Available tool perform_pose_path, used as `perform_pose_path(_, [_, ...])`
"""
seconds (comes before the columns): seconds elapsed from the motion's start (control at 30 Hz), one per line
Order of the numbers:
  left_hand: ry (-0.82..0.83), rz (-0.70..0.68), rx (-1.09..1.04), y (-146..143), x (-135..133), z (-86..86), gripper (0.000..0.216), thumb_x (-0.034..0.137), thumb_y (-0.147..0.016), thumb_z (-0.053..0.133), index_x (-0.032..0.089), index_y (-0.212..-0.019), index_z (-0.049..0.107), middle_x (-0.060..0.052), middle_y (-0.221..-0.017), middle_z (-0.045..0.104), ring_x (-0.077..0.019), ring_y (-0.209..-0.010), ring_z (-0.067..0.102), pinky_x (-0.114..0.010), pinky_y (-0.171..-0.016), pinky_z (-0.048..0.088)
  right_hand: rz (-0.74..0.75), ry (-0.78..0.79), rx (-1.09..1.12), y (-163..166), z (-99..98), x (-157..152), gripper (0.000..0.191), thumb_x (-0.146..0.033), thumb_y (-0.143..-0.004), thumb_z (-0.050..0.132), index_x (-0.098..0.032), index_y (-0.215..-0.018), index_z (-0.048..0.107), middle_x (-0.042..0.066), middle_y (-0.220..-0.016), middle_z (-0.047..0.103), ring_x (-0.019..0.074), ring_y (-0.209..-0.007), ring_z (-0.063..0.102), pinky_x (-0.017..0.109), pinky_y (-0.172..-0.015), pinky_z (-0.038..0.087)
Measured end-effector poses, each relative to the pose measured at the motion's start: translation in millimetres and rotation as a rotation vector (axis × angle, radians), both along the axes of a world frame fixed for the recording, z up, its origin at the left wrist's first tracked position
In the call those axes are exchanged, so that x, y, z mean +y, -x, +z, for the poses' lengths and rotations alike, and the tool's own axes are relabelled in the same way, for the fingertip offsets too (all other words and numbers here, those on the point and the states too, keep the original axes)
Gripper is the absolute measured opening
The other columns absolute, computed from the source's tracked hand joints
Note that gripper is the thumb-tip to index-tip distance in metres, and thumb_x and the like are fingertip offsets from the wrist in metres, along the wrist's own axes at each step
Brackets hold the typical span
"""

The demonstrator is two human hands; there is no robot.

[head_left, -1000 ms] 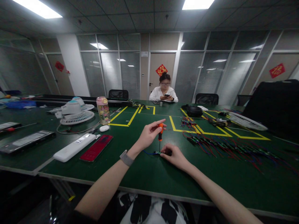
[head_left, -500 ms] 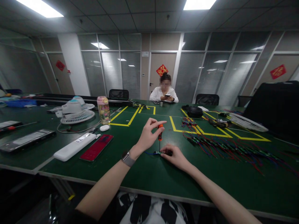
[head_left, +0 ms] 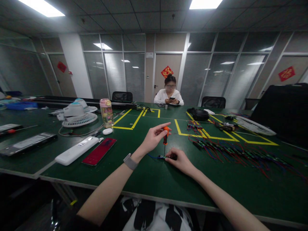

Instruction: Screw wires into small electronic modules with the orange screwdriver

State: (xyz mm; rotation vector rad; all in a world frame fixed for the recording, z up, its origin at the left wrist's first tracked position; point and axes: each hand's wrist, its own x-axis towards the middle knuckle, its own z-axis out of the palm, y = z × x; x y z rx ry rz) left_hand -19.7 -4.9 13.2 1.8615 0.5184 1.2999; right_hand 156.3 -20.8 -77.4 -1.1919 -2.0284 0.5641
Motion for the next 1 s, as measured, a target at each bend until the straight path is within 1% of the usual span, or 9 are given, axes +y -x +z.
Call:
perform_pose_path(0.13, [-0.165, 0.250, 0.039, 0.4, 0.9, -0.8, 0.031, 0.029, -0.081, 0.063, 0.021, -0.111, 0.067, -0.006, -0.099, 0.060, -0.0163, -0.093, 0.058, -0.030, -0.088, 0.045, -0.010, 0.011, 0.013, 0.0, -1.0, 0.5, 0.007, -0.019, -0.073, 0.068, -0.015, -0.076, 0.064, 0.001, -0.070, 0.061, 0.0136, -0.065, 0.055, 0.025, -0.061, 0.042])
perform_pose_path(0.27, [-0.041, 0.013, -0.005, 1.8, -0.1, 1.0, 0.036, 0.027, -0.090, 0.049, 0.021, -0.125, 0.057, -0.008, -0.111, 0.060, -0.0181, -0.103, 0.058, -0.032, -0.091, 0.045, -0.009, 0.017, 0.015, 0.0, -0.2, -0.3, 0.007, -0.019, -0.073, 0.068, -0.015, -0.076, 0.063, 0.001, -0.069, 0.060, 0.0134, -0.065, 0.055, 0.024, -0.060, 0.042])
perform_pose_path(0.33, [-0.006, 0.006, -0.015, 2.0, -0.9, 1.3, 0.038, 0.028, -0.087, 0.054, 0.019, -0.125, 0.057, -0.008, -0.102, 0.062, -0.0175, -0.095, 0.060, -0.031, -0.085, 0.048, -0.011, 0.023, 0.017, 0.5, 1.1, -1.1, 0.007, -0.019, -0.073, 0.068, -0.015, -0.076, 0.063, 0.001, -0.069, 0.061, 0.0133, -0.065, 0.055, 0.024, -0.060, 0.042])
perform_pose_path(0.4, [-0.089, 0.151, 0.014, 2.0, -1.3, 1.0, 0.035, 0.028, -0.083, 0.061, 0.020, -0.116, 0.063, -0.005, -0.094, 0.060, -0.0155, -0.088, 0.058, -0.030, -0.083, 0.047, -0.013, 0.028, 0.020, 1.1, 2.6, -2.0, 0.007, -0.018, -0.073, 0.068, -0.015, -0.076, 0.063, 0.001, -0.070, 0.061, 0.0131, -0.065, 0.055, 0.024, -0.061, 0.042])
perform_pose_path(0.5, [-0.224, 0.308, 0.069, 2.5, -0.4, 0.4, 0.029, 0.029, -0.082, 0.062, 0.023, -0.110, 0.067, -0.005, -0.100, 0.055, -0.0152, -0.094, 0.055, -0.030, -0.090, 0.044, -0.015, 0.031, 0.017, 1.7, 4.1, -3.0, 0.007, -0.019, -0.073, 0.068, -0.015, -0.076, 0.062, 0.001, -0.069, 0.060, 0.0131, -0.064, 0.055, 0.024, -0.060, 0.042])
perform_pose_path(0.6, [-0.127, 0.138, 0.047, 3.0, 1.0, 0.7, 0.036, 0.028, -0.090, 0.049, 0.023, -0.124, 0.058, -0.007, -0.113, 0.056, -0.0169, -0.103, 0.056, -0.032, -0.094, 0.043, -0.010, 0.026, 0.015, 1.3, 4.2, -3.0, 0.008, -0.020, -0.073, 0.067, -0.015, -0.076, 0.062, 0.001, -0.069, 0.060, 0.0131, -0.064, 0.054, 0.024, -0.060, 0.042])
perform_pose_path(0.67, [-0.040, 0.035, 0.020, 2.9, 0.8, 1.0, 0.039, 0.027, -0.090, 0.047, 0.020, -0.129, 0.054, -0.008, -0.108, 0.060, -0.0174, -0.099, 0.059, -0.032, -0.090, 0.045, -0.009, 0.019, 0.015, 0.8, 3.8, -2.8, 0.008, -0.021, -0.073, 0.067, -0.015, -0.076, 0.062, 0.001, -0.069, 0.060, 0.0130, -0.064, 0.054, 0.024, -0.060, 0.042])
perform_pose_path(0.83, [-0.190, 0.263, 0.067, 2.1, -2.4, 0.9, 0.033, 0.028, -0.081, 0.062, 0.022, -0.114, 0.065, -0.005, -0.099, 0.057, -0.0154, -0.093, 0.055, -0.030, -0.091, 0.043, -0.003, 0.020, 0.019, 0.1, 1.8, -1.6, 0.008, -0.022, -0.074, 0.067, -0.016, -0.076, 0.062, 0.001, -0.070, 0.061, 0.0128, -0.064, 0.054, 0.024, -0.060, 0.042])
perform_pose_path(1.0, [-0.064, 0.021, 0.022, 2.0, -1.5, 0.2, 0.038, 0.025, -0.090, 0.047, 0.021, -0.128, 0.054, -0.009, -0.112, 0.058, -0.0173, -0.102, 0.057, -0.032, -0.092, 0.045, -0.011, 0.017, 0.019, 0.0, -0.1, -0.5, 0.008, -0.022, -0.073, 0.067, -0.015, -0.076, 0.062, 0.001, -0.070, 0.061, 0.0132, -0.064, 0.054, 0.025, -0.061, 0.042])
